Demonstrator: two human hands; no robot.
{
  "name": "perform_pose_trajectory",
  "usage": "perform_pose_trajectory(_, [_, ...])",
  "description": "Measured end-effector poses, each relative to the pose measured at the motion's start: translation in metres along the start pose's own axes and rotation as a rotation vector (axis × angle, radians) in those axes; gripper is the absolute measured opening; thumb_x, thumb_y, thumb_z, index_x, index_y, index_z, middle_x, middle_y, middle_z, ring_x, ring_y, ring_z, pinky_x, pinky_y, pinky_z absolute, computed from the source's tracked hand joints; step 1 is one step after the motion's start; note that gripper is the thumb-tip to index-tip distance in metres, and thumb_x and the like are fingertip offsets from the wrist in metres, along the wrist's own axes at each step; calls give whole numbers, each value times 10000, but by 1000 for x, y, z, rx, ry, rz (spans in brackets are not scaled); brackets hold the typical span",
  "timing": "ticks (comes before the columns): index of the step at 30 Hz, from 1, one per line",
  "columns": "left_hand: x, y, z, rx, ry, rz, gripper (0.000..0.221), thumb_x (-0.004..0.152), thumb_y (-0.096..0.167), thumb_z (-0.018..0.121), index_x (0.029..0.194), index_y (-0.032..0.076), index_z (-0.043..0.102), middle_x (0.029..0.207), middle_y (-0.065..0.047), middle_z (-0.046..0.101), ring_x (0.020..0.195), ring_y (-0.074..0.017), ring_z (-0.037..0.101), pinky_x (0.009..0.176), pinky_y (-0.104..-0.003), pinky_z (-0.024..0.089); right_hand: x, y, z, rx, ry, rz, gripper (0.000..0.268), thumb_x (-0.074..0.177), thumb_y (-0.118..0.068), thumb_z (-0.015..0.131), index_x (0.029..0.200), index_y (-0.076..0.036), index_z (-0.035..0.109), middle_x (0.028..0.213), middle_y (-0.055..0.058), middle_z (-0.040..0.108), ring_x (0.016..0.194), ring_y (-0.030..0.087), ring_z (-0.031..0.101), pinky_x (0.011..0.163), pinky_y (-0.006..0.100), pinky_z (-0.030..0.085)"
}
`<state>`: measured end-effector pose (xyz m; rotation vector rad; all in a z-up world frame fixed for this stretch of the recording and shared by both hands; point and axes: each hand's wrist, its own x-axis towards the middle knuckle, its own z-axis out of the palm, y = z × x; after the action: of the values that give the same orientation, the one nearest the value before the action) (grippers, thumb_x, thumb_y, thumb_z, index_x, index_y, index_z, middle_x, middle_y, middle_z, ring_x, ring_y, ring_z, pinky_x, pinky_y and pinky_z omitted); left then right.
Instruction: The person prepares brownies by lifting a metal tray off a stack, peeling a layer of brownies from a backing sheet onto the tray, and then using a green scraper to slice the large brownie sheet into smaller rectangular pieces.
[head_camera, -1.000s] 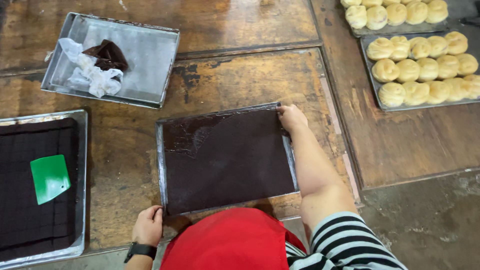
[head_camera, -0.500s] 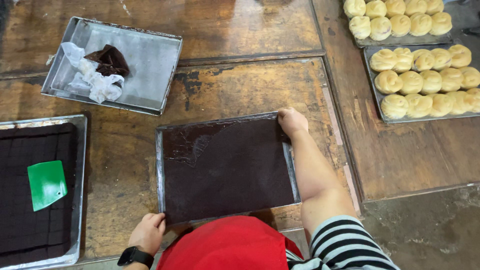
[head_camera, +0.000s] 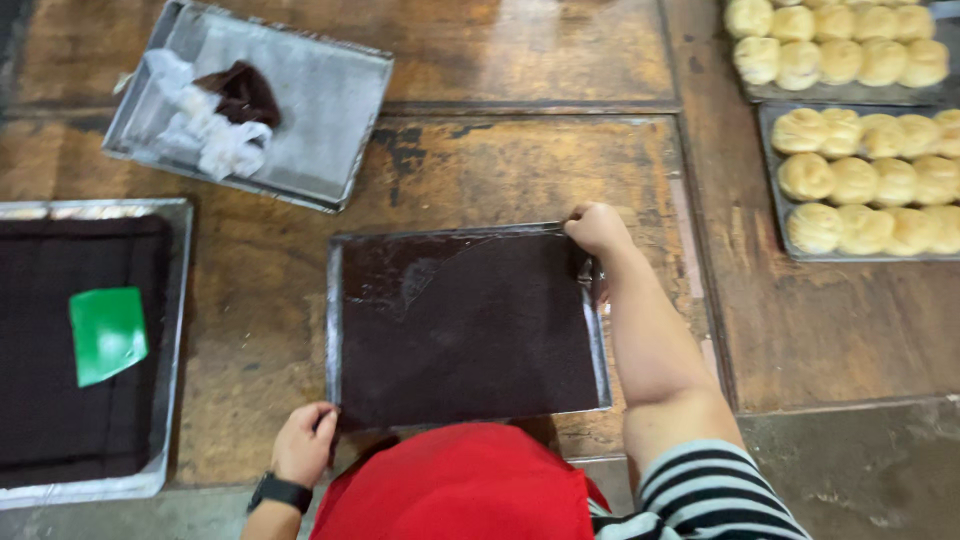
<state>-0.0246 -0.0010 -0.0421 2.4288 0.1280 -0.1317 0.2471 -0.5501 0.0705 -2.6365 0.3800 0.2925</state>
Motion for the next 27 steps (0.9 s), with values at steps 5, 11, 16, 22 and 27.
perform_pose_trajectory(5, [17,1,-6,-529,60,-229,177,969,187,605,997,45,706,834,-57,675,787,-153,620,721,-321,525,-33,-46,6,409,-35,-51,227,842,-162,689,1005,-15,746,897,118,758,841,224,697,771,376,547])
perform_pose_trajectory(11, [54,38,-20,-928,85,-341,209,1019,218,588,964,30,661,825,0,642,739,-98,587,674,-266,501,-101,-153,37,439,39,-401,211,862,-110,678,1053,-68,757,924,109,711,867,263,646,759,396,514])
perform_pose_trajectory(16, [67,43,-20,-607,146,-243,199,994,226,647,982,34,701,835,-39,679,760,-126,606,702,-285,510,-155,-211,88,-313,18,-879,353,822,-176,675,1162,-227,757,1152,134,663,1098,342,614,874,476,493])
perform_pose_trajectory(22, [62,2,-29,-215,467,15,146,958,179,698,971,35,718,945,-152,709,869,-291,685,793,-372,545,-146,-217,123,-312,22,-963,266,805,-315,711,1030,-190,780,1051,51,672,1025,288,610,859,458,478])
perform_pose_trajectory(27, [60,-23,-29,-336,450,-73,155,935,189,707,991,45,710,949,-144,713,872,-291,701,803,-389,559,-131,-218,137,-429,-2,-997,114,832,-255,688,837,-164,757,982,32,679,1008,267,624,869,434,486])
